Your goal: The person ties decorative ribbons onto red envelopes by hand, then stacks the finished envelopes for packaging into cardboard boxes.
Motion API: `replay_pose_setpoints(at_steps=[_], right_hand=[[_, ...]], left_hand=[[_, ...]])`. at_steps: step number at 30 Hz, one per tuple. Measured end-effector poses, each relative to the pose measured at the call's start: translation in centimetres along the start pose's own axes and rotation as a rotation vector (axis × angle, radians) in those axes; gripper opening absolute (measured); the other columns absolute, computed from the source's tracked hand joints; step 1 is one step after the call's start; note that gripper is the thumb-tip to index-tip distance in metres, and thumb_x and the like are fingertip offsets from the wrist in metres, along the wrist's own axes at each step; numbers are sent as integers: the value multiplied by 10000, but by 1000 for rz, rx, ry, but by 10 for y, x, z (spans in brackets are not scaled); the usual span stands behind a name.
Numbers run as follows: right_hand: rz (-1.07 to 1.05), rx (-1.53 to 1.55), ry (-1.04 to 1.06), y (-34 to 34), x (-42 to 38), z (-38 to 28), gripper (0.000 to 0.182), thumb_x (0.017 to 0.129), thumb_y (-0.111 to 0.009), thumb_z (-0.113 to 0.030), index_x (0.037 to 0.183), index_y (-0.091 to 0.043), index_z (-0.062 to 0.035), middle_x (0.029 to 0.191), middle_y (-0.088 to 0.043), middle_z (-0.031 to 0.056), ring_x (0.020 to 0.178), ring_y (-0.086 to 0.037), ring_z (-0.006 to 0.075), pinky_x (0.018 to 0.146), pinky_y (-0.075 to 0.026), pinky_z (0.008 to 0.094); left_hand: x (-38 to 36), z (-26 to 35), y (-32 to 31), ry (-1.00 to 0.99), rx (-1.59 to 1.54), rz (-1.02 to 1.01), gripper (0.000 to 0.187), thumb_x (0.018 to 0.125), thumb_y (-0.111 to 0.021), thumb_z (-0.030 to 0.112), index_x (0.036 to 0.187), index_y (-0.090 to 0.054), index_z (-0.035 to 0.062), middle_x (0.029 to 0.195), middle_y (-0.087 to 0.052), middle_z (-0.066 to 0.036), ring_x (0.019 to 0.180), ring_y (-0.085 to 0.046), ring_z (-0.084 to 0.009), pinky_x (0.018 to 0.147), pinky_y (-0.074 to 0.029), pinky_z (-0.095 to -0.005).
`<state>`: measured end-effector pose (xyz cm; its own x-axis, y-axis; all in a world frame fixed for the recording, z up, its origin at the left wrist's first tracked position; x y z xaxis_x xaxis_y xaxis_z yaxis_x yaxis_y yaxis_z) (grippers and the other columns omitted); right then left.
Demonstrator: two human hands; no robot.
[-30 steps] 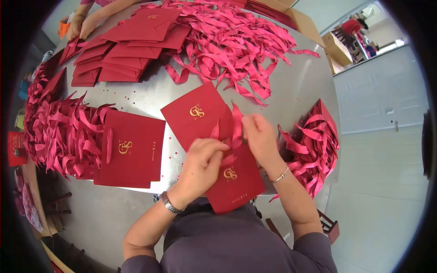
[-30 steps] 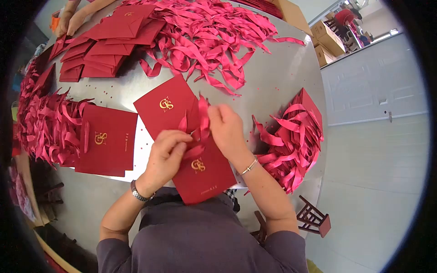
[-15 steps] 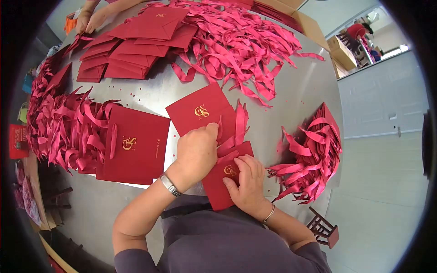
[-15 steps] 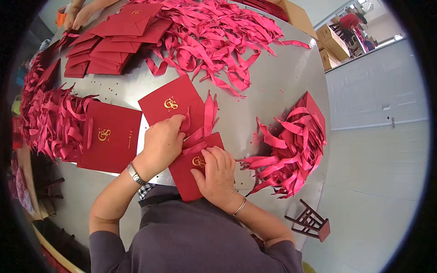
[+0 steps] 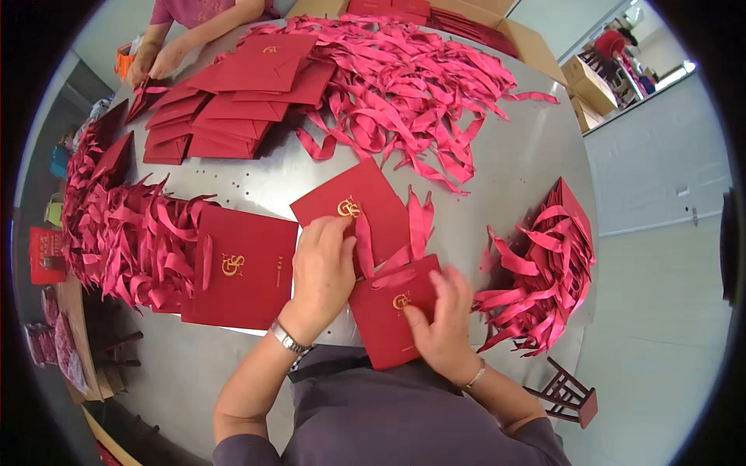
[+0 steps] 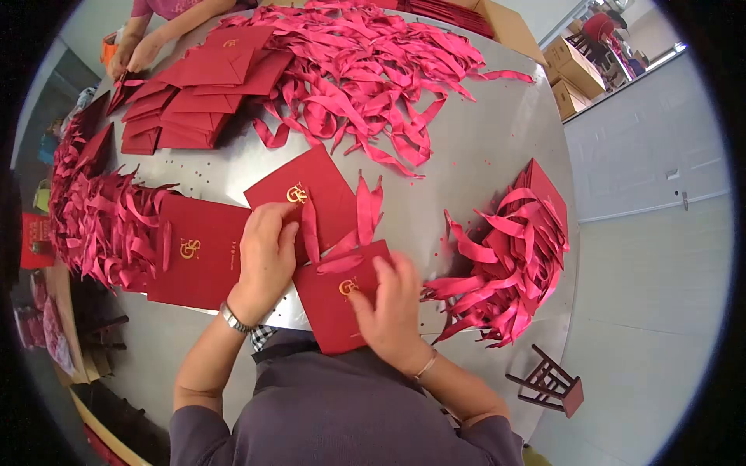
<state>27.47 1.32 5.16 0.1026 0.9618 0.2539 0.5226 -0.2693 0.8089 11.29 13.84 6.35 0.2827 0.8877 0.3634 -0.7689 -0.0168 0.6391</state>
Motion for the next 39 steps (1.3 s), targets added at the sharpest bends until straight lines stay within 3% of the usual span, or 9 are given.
replay_pose_setpoints(at_steps=[4,6,7,13,20,25,28,34,39], right_hand=[[-5,23,-136,16,20,5,675,807,-695,-106,1366,-347,43,1314,-435,293,1220,-449,408,1039,-364,453],[-170,672,-555,1,17,24,675,816,-681,-59,1384,-330,37,1194,-570,226,1114,-576,278,958,-451,366],[-175,777,-549,2,16,26,597,835,-643,7,1368,-373,30,1101,-640,132,994,-624,158,875,-492,290],[-88,943,-109,40,50,-14,360,849,-600,83,1204,-567,33,1030,-656,51,929,-600,87,838,-483,244],[-120,569,429,14,129,-105,424,818,-681,-53,1221,-561,1,1113,-604,158,1025,-597,274,867,-478,330],[80,2,226,-16,154,-30,430,835,-673,-174,1209,-551,-1,1163,-576,179,1087,-529,354,926,-436,439],[-78,-144,73,-38,127,-18,545,805,-715,-242,1248,-505,-4,1207,-540,165,1092,-500,369,907,-434,459],[-8,-50,-26,-34,116,-8,808,710,-798,-222,1371,-385,-8,1204,-519,196,1091,-488,370,916,-422,453],[60,188,-128,-14,98,3,895,681,-813,-164,1407,-329,31,1145,-538,208,1049,-508,365,922,-417,446]], left_hand=[[-18,7,4,34,-137,35,234,797,-626,-39,1028,-603,-14,1030,-606,-198,979,-576,-384,852,-482,-429],[-29,4,1,76,-195,-24,253,805,-634,-30,1055,-595,-21,1050,-611,-208,1001,-580,-391,867,-483,-422],[-34,8,4,48,-194,-1,270,808,-640,-21,1073,-588,-23,1059,-611,-213,1006,-582,-392,872,-483,-420],[-62,20,60,223,-472,111,448,856,-682,104,1249,-521,-39,1054,-635,-189,965,-639,-264,805,-511,-330],[-120,-6,127,379,-328,539,234,813,-715,-11,1015,-602,-40,816,-645,-58,697,-589,-84,614,-474,-216],[-112,-43,129,472,9,532,443,866,-653,13,1271,-485,-54,1084,-603,-112,964,-605,-214,840,-500,-319],[-105,-36,123,332,283,496,597,787,-690,16,1330,-448,-34,1423,-352,-248,1253,-420,-414,1013,-395,-449],[-104,0,122,77,422,695,618,782,-664,20,1344,-415,-38,1468,-249,-287,1344,-303,-443,1090,-283,-511],[-47,34,71,-116,136,267,418,731,-660,-17,1145,-603,9,1261,-535,-211,1194,-485,-397,998,-375,-458]])
Point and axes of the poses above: each hand's wrist, its own x-axis towards the middle knuckle, its own y-axis out of the back of the hand, z = x × y, the point moved 6 cm from there along x, towards the middle knuckle
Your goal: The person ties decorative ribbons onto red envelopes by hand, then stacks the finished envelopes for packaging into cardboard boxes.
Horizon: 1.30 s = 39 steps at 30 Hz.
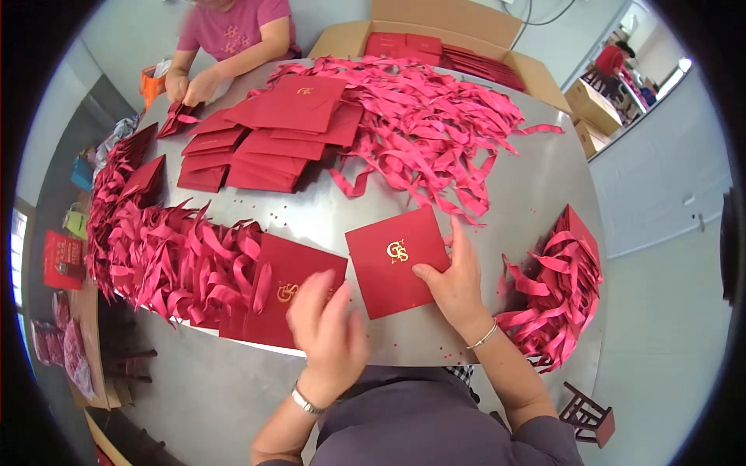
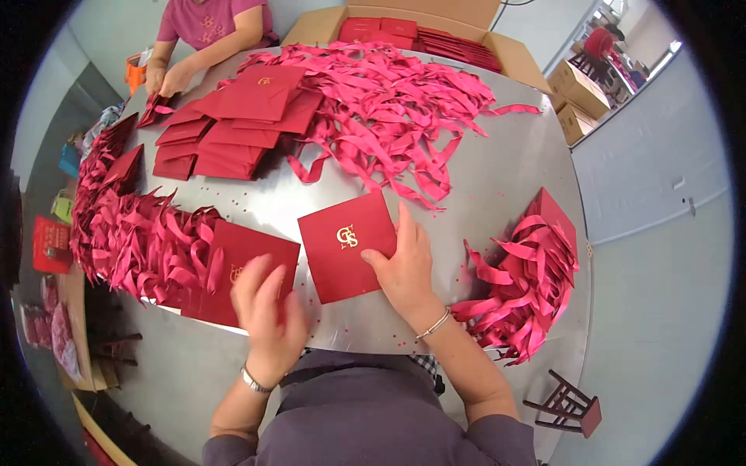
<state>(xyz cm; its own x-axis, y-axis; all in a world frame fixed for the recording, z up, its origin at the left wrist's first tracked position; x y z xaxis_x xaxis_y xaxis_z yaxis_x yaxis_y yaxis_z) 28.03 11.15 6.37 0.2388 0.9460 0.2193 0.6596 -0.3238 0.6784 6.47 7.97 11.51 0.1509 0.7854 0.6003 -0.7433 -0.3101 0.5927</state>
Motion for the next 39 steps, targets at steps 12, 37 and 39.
replay_pose_setpoints(at_steps=[12,37,39], right_hand=[[-166,17,-62,12,-40,23,715,765,-756,-203,1360,-423,12,1158,-555,191,1076,-518,357,930,-431,439],[-220,-125,139,40,-18,-20,253,843,-650,-156,1050,-604,-18,938,-614,161,883,-587,356,751,-475,454],[-219,-129,82,-3,19,-23,187,844,-642,-151,970,-599,-19,915,-610,166,873,-587,370,740,-476,458]], left_hand=[[27,-9,-114,28,-76,-475,313,703,-743,88,983,-643,-9,987,-623,-153,948,-565,-343,831,-448,-425],[-3,-16,-87,100,-196,-452,232,739,-679,35,967,-642,15,864,-579,-145,831,-563,-344,754,-456,-433],[-3,-17,-87,113,-184,-468,230,738,-678,33,965,-641,17,859,-582,-146,830,-566,-347,751,-457,-435]])
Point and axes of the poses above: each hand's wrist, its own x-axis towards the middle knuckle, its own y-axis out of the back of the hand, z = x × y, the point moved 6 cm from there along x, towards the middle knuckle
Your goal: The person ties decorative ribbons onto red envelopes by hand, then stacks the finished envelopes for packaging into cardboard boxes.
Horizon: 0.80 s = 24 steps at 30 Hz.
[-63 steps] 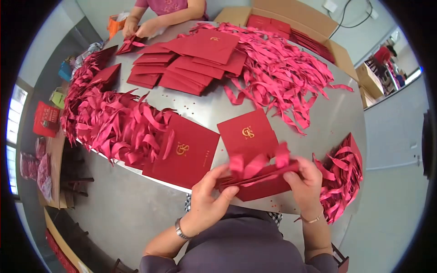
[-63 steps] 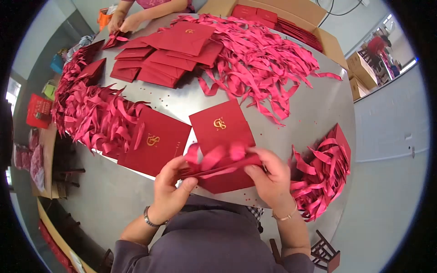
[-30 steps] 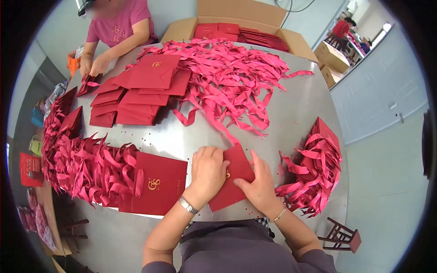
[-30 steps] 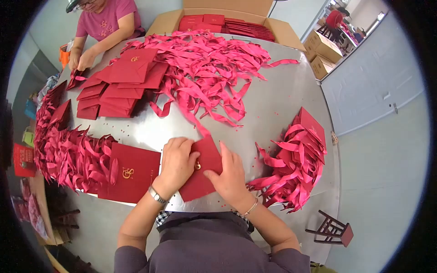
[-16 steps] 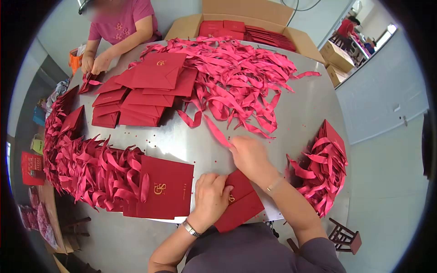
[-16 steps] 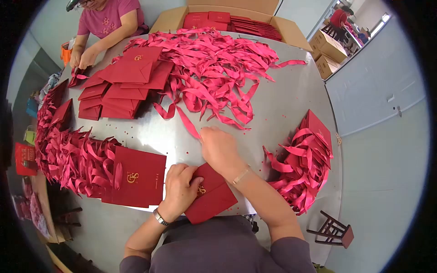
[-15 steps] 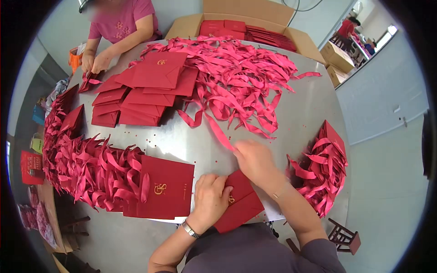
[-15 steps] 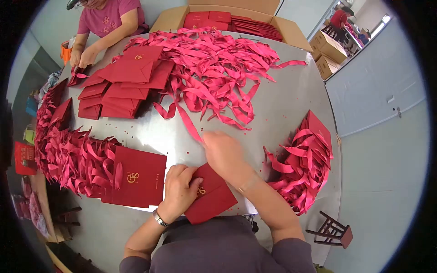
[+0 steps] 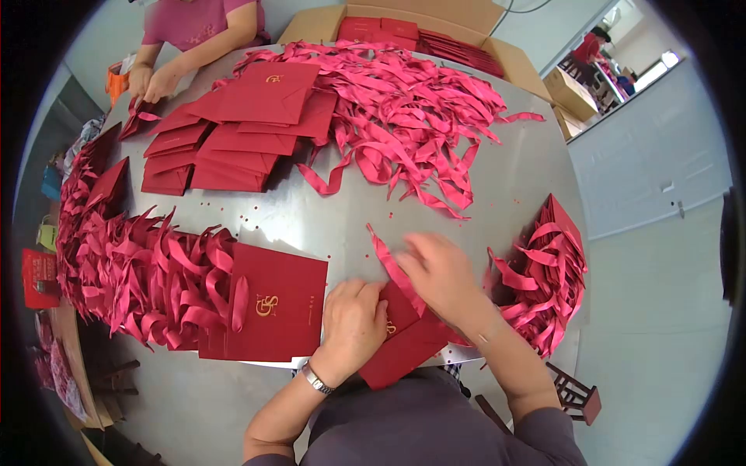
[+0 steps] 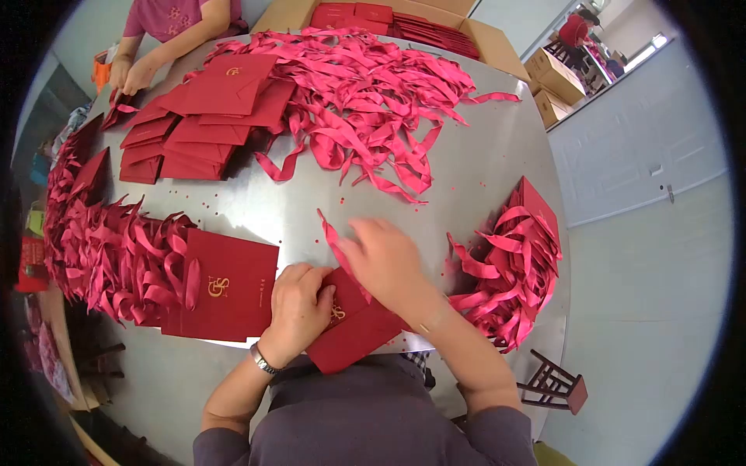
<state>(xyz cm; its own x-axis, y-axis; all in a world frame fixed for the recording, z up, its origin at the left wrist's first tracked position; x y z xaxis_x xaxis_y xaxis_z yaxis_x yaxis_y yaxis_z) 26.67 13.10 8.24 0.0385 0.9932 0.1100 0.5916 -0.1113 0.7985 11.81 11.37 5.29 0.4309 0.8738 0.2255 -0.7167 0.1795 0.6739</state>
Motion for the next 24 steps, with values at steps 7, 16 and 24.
replay_pose_setpoints(at_steps=[7,16,24], right_hand=[[61,-20,221,-37,32,-3,121,872,-626,-114,893,-586,-1,835,-640,122,766,-627,283,677,-494,383],[-94,352,-86,5,-61,-7,124,877,-639,-68,979,-653,1,763,-658,71,691,-615,127,629,-484,268],[12,164,23,-11,-60,-7,75,831,-670,-98,841,-633,-33,722,-637,126,632,-627,284,558,-484,373]], left_hand=[[1,-8,8,246,-127,-122,181,751,-662,56,928,-649,19,860,-634,-175,866,-607,-360,768,-484,-441],[4,-20,5,287,-352,-215,183,800,-673,30,978,-653,-10,864,-658,-136,762,-649,-223,689,-509,-327],[-1,-15,-1,362,-380,-278,170,828,-665,20,995,-660,-12,896,-691,-137,782,-664,-199,703,-517,-313]])
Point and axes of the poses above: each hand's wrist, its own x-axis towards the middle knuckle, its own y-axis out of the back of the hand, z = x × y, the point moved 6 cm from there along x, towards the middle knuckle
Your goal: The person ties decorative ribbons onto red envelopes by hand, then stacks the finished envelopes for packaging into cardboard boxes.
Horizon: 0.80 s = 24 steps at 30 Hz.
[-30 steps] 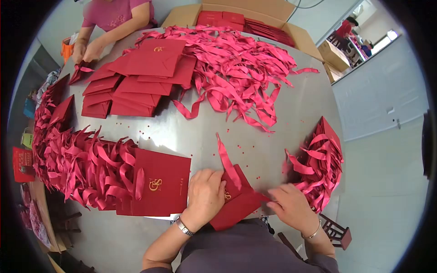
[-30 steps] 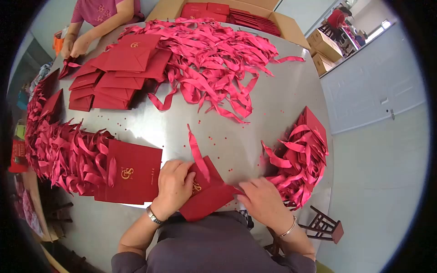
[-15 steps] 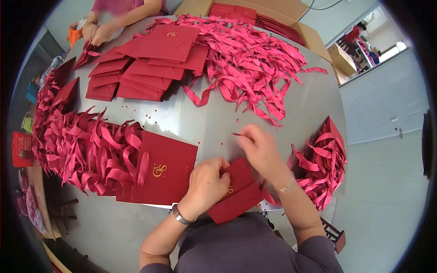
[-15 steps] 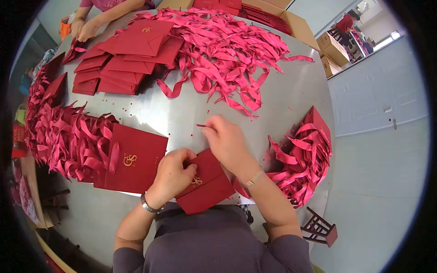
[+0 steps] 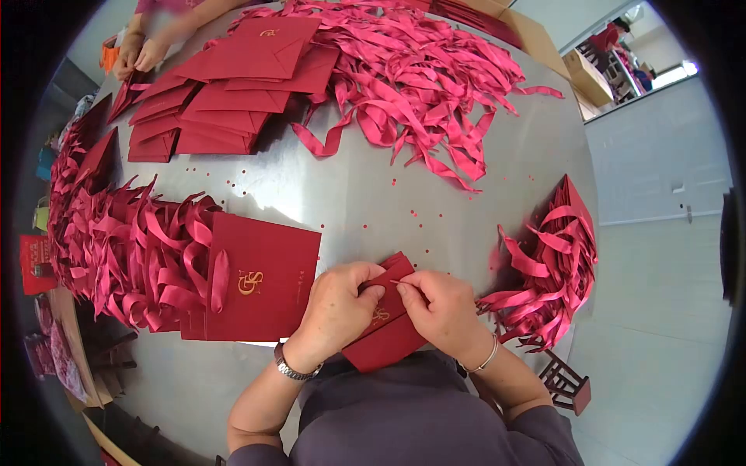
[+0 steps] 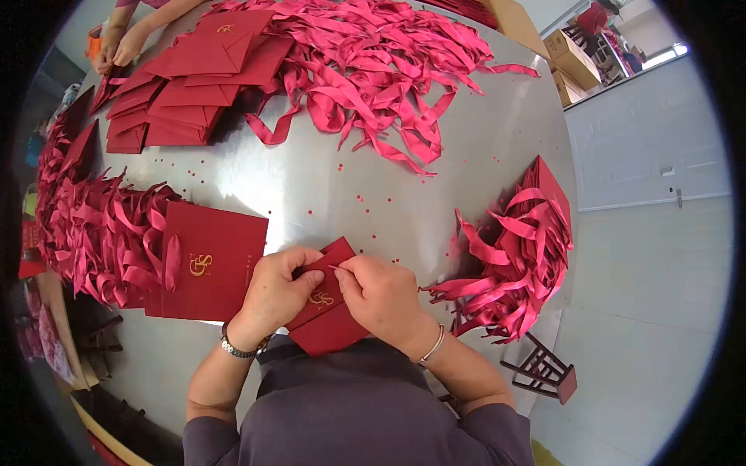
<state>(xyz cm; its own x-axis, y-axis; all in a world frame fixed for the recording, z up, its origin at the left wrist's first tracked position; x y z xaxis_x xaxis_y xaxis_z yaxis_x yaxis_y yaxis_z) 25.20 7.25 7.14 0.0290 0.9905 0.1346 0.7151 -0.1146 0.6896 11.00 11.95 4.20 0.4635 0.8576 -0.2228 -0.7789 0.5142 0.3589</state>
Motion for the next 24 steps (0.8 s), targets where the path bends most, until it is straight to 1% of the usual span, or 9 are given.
replay_pose_setpoints(at_steps=[2,5,7,8,10,14,16,19,24], right_hand=[[17,-18,38,0,3,1,77,827,-666,-117,823,-626,-51,707,-625,106,631,-624,281,545,-478,392],[-4,-77,95,-3,6,-2,92,809,-641,-94,762,-579,-45,660,-586,99,593,-601,274,522,-475,384],[-42,-361,274,-8,4,-15,121,793,-608,-81,710,-522,-61,624,-543,85,560,-575,259,496,-471,373],[-44,-362,272,-9,4,-17,121,793,-608,-81,710,-522,-61,624,-543,85,560,-575,259,496,-471,373],[-103,-454,307,-16,4,-23,158,784,-640,-57,705,-503,-57,621,-535,109,538,-557,293,503,-454,409],[-102,-422,276,-19,5,-17,145,787,-646,-60,717,-519,-57,628,-552,105,552,-568,294,489,-455,404],[-44,-144,83,-13,9,-2,129,790,-652,-66,732,-538,-57,635,-570,105,564,-584,287,485,-459,398],[-57,-265,226,-12,0,-15,109,791,-658,-70,751,-559,-48,642,-586,113,580,-600,284,499,-466,394],[-39,-315,185,-15,-1,-16,124,793,-659,-71,738,-550,-50,635,-577,112,576,-595,288,498,-464,396]], left_hand=[[0,-3,-2,48,-58,6,196,819,-638,57,1005,-658,-1,901,-683,-178,844,-659,-342,741,-517,-401],[-2,-2,-5,7,-22,51,194,811,-634,48,999,-660,6,898,-680,-174,857,-651,-353,738,-515,-415],[-3,1,-6,-30,37,86,193,807,-633,46,994,-662,10,889,-679,-173,855,-648,-355,733,-513,-422],[-4,3,-6,-69,97,119,192,802,-632,44,989,-663,15,881,-677,-172,853,-645,-357,728,-511,-429],[-5,1,-7,-86,113,144,189,799,-633,47,982,-665,16,876,-676,-171,852,-646,-355,726,-510,-433],[-6,-1,-6,-67,113,168,191,797,-633,53,981,-667,15,875,-677,-169,854,-650,-348,731,-512,-429],[-6,-4,-6,-52,81,154,193,799,-631,55,984,-667,14,878,-679,-169,849,-652,-347,733,-513,-427],[-4,-6,-4,-11,9,117,193,803,-627,57,987,-668,12,880,-683,-169,837,-658,-346,735,-516,-423],[-6,-4,-4,-46,-1,136,183,809,-614,52,977,-669,7,877,-686,-171,822,-660,-350,731,-517,-419]])
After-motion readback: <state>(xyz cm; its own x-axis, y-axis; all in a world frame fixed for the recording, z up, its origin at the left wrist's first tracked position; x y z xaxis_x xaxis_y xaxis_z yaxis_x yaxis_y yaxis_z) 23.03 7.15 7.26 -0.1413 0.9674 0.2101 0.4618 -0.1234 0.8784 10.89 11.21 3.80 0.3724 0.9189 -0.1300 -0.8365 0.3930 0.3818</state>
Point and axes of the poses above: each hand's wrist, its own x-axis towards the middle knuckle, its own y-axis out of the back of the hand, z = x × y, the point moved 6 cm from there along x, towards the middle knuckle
